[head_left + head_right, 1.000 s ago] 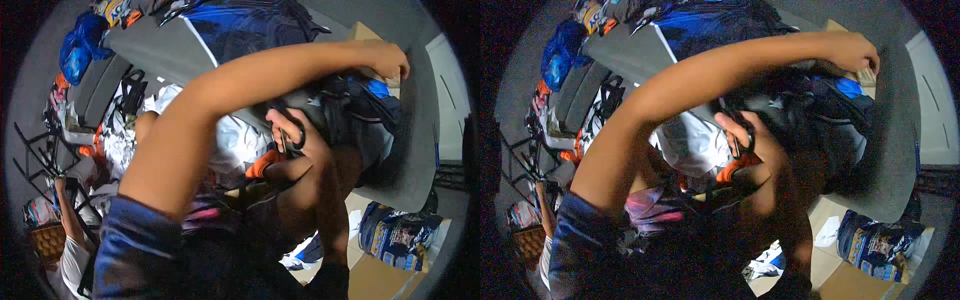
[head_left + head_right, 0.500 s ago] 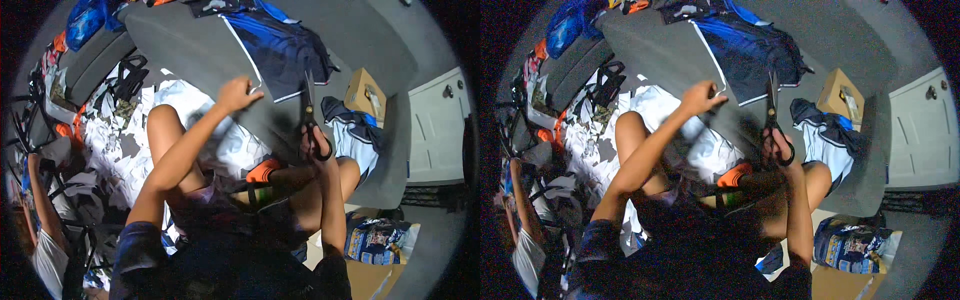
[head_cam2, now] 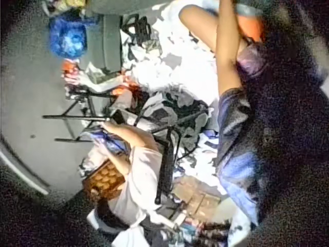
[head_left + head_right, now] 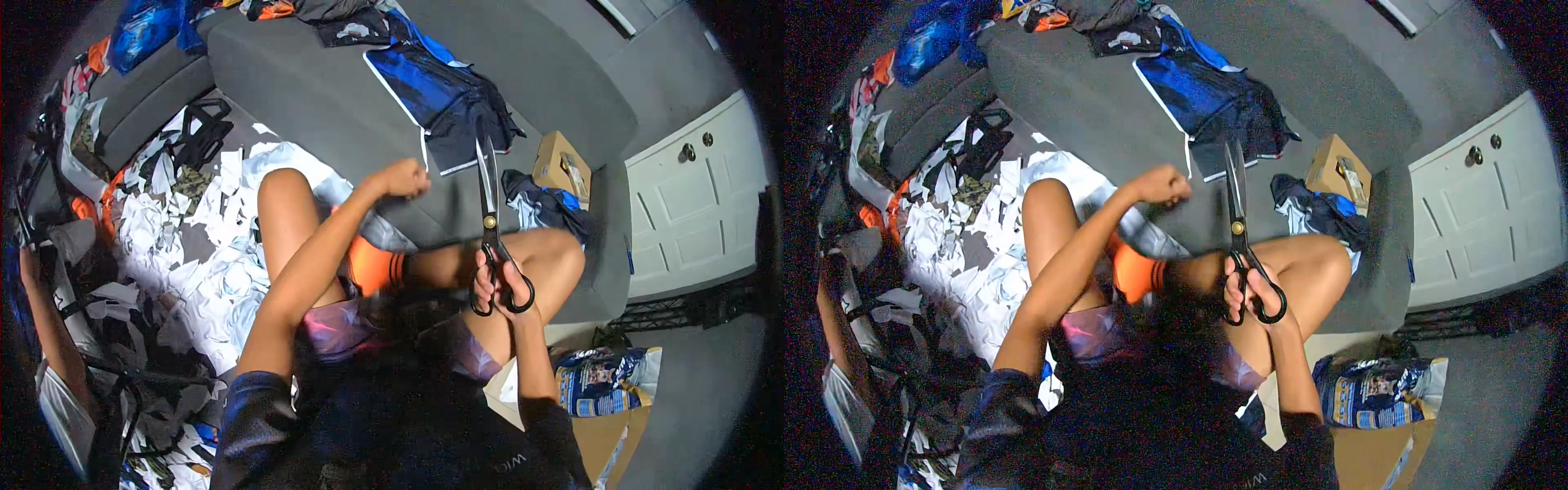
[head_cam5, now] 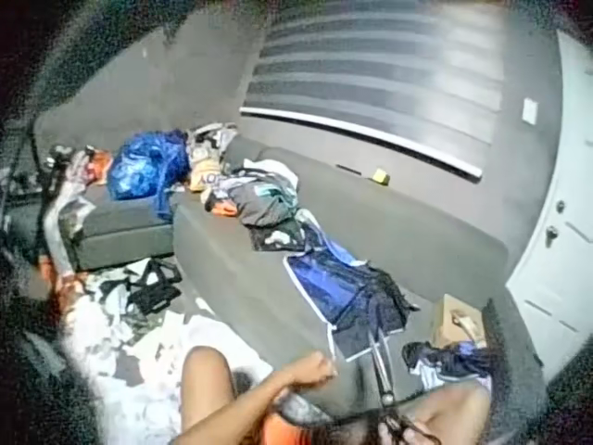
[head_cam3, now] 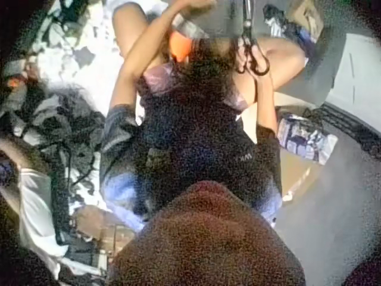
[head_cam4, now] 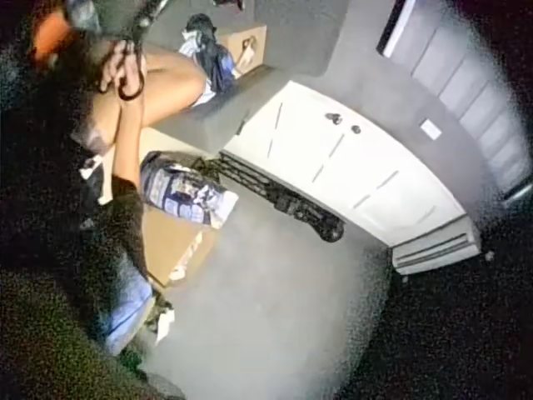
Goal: Cutting and trimming fabric patterns using scissors.
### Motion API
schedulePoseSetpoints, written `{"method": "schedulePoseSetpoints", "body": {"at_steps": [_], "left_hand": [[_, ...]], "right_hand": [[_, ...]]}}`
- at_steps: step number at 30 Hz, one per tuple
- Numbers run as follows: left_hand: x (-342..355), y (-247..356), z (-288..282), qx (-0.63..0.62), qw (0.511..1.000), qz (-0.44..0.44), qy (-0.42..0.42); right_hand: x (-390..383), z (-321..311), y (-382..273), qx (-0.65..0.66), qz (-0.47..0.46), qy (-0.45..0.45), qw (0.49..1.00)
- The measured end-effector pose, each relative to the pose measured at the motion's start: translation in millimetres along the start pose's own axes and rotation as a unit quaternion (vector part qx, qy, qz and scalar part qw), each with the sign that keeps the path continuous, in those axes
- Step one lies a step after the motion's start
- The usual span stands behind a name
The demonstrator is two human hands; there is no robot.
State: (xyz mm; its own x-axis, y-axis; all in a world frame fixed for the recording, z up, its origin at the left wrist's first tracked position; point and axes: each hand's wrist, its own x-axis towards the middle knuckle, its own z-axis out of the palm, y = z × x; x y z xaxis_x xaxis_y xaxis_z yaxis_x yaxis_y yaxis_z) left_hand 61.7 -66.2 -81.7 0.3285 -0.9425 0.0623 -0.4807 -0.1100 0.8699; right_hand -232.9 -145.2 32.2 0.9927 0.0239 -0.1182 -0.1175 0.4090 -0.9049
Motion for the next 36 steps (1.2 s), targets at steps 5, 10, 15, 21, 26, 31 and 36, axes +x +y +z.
{"method": "schedulePoseSetpoints", "body": {"at_steps": [5,10,15,21,26,31,36], "left_hand": [[-37,23,-58,-0.171,0.949,0.079,0.254],[-83,0,-96,-0.218,0.902,0.031,0.370],[-74,-21,-77,0.007,0.932,0.039,0.360],[-3,7,2,0.353,0.895,0.080,0.260],[78,26,69,0.408,0.849,0.085,0.324],[105,23,94,0.367,0.845,0.073,0.381],[82,27,118,0.259,0.911,0.094,0.306]], "right_hand": [[-6,23,1,-0.009,-0.001,-0.037,0.999],[6,22,4,-0.013,0.005,-0.077,0.997],[17,-1,0,-0.030,0.013,-0.072,0.997],[2,-32,11,-0.060,-0.037,0.014,0.997],[-55,-48,51,0.019,-0.098,0.071,0.993],[-144,-33,94,0.122,-0.140,0.258,0.948],[-216,-29,120,0.123,-0.189,0.337,0.914]]}}
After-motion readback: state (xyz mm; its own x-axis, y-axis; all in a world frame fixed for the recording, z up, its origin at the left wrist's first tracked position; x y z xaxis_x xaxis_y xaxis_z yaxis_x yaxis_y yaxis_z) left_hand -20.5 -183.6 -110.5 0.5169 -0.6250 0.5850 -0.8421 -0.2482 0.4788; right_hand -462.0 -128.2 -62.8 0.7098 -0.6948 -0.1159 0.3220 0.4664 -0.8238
